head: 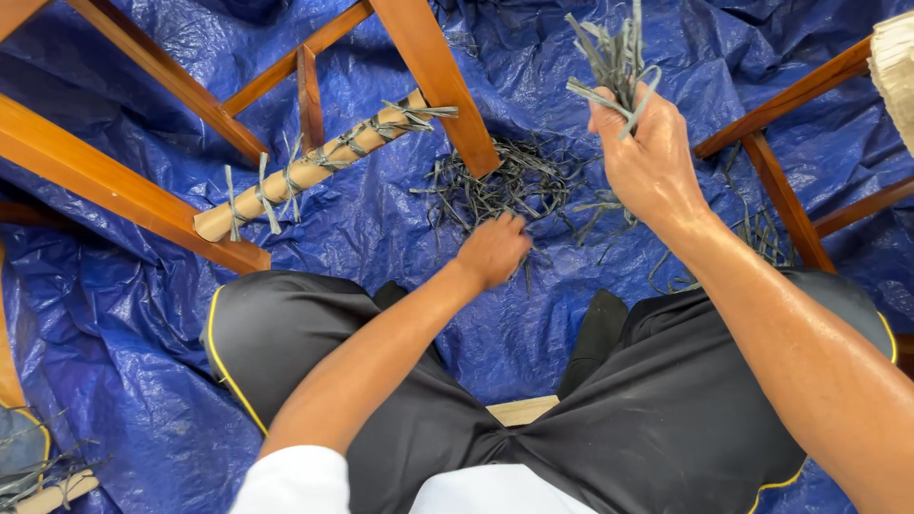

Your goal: Gathering and bunching together thin dark strips of material from a blue tarp on the floor.

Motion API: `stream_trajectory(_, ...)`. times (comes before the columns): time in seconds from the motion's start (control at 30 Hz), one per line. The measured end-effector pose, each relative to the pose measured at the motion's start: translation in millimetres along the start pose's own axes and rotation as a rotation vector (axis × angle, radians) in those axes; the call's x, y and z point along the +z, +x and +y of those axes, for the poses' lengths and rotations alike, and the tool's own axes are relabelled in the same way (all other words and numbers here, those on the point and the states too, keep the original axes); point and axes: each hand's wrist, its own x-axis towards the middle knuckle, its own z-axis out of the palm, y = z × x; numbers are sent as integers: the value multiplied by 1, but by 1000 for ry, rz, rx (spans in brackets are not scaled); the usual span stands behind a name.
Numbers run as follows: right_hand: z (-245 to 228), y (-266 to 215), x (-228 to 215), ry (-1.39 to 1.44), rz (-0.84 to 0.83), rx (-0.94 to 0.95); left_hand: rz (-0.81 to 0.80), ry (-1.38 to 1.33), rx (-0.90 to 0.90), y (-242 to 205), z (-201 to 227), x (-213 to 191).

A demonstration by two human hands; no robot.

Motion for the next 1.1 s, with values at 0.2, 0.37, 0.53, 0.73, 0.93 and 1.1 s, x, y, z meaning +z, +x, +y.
stream_trajectory(0.2, 4, -6, -5, 7, -3, -102, -266, 385, -24, -50, 21, 90)
stream_trajectory(0.37, 1, -6, -15, 22, 6, -97, -239, 91, -147, -40, -3, 108)
stream_trajectory(0.53, 7, 0, -17, 110, 17, -87, 103, -762, -192, 24, 0, -10)
stream_trajectory(0.73, -6, 2, -22, 690, 37, 173, 271, -1124, -186, 37, 26, -172)
stream_trajectory(0.93, 5, 1, -16, 656, -84, 301, 559, -1316, -204, 37, 30, -169)
stream_trajectory(1.1, -6, -2, -6, 595, -169, 347, 624, -1391, -214, 39, 45, -167)
